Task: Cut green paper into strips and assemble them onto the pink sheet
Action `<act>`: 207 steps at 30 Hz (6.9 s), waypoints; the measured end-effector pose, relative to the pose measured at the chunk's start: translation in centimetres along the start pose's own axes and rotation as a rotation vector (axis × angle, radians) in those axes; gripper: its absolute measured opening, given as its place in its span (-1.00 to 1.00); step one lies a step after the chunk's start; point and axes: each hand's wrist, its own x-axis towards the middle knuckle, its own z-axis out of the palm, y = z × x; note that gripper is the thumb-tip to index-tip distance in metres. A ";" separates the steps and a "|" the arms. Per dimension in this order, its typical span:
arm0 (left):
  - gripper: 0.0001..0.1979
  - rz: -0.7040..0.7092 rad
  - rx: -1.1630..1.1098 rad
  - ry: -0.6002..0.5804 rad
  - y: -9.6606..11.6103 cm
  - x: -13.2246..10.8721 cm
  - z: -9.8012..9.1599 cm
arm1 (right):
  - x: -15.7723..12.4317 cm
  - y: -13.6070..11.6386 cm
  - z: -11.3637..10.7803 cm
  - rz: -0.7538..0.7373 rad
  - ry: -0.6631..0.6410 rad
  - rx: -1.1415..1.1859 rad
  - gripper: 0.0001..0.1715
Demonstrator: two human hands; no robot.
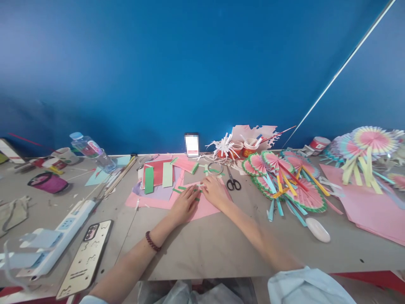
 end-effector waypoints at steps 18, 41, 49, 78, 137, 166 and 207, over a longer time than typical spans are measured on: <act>-0.80 -0.049 -0.012 0.049 0.1 0.2 -0.9 | -1.8 2.5 2.2 -0.101 0.202 -0.040 -0.79; -0.58 0.001 0.017 -0.034 -0.8 0.6 -0.5 | -2.1 1.4 2.0 -0.033 0.132 0.041 -0.89; -0.59 0.031 0.034 -0.060 -0.4 0.6 -0.8 | -1.7 1.7 2.7 0.078 0.151 0.097 -0.86; -0.72 -0.650 -1.040 0.185 0.6 5.1 -3.7 | 1.7 5.4 -2.0 0.065 0.238 0.159 -0.75; -0.88 0.137 -0.210 0.614 3.2 3.8 -1.8 | -0.9 -1.8 -2.8 0.287 0.056 1.143 -0.63; -0.89 0.169 -0.149 0.660 3.8 3.7 -2.6 | -1.4 -0.5 -1.1 0.187 0.258 0.774 -0.72; -0.82 -0.395 -0.744 0.815 2.6 3.8 -2.3 | -1.7 -1.2 -1.6 0.428 0.331 0.921 -0.67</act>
